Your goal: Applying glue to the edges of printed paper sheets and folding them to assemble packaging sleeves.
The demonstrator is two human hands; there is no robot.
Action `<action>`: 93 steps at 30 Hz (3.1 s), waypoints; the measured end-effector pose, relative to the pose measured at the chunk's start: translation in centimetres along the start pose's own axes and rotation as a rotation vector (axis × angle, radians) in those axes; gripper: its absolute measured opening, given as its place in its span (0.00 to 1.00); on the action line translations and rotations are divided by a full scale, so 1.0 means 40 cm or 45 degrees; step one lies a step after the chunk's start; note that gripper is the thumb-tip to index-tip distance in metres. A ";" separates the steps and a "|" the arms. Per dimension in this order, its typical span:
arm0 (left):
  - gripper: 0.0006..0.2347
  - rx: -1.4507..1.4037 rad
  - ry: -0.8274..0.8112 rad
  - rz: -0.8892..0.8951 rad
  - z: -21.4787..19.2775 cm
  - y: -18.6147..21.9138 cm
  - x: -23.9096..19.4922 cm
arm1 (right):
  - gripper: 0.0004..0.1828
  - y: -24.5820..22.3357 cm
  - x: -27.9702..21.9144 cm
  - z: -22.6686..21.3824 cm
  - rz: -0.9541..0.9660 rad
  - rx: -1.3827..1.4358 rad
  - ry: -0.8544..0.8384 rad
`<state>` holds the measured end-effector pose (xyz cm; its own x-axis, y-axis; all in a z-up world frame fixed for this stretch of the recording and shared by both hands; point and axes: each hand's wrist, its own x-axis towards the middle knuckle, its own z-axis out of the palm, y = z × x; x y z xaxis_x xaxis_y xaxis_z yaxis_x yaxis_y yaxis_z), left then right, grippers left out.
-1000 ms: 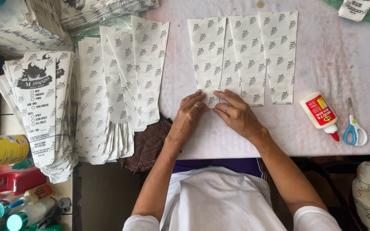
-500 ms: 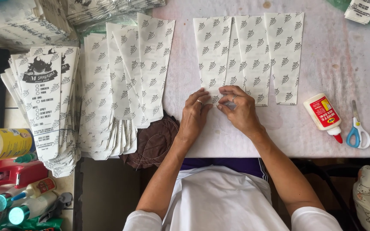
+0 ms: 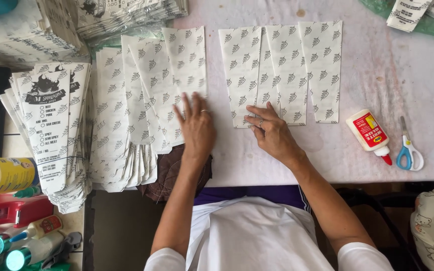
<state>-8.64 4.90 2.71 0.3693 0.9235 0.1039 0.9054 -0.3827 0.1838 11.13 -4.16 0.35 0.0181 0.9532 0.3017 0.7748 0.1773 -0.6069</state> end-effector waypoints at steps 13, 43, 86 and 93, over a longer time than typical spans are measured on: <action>0.17 -0.661 0.248 0.298 0.068 -0.001 -0.001 | 0.18 -0.013 0.007 0.000 -0.130 -0.071 -0.004; 0.06 -0.815 0.303 0.441 0.007 -0.109 -0.083 | 0.03 -0.079 0.071 0.129 -0.506 -0.247 0.063; 0.12 -0.933 0.401 0.525 0.111 0.284 0.014 | 0.43 0.204 -0.291 -0.506 1.041 -0.352 -0.087; 0.02 -0.768 0.218 0.859 0.219 0.555 0.084 | 0.32 0.269 -0.326 -0.486 0.769 0.559 0.850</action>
<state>14.52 -0.27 -1.44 0.6998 0.5016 0.5086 0.2292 -0.8320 0.5052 31.52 -19.46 4.18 0.7872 0.6044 0.1227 0.2191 -0.0880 -0.9717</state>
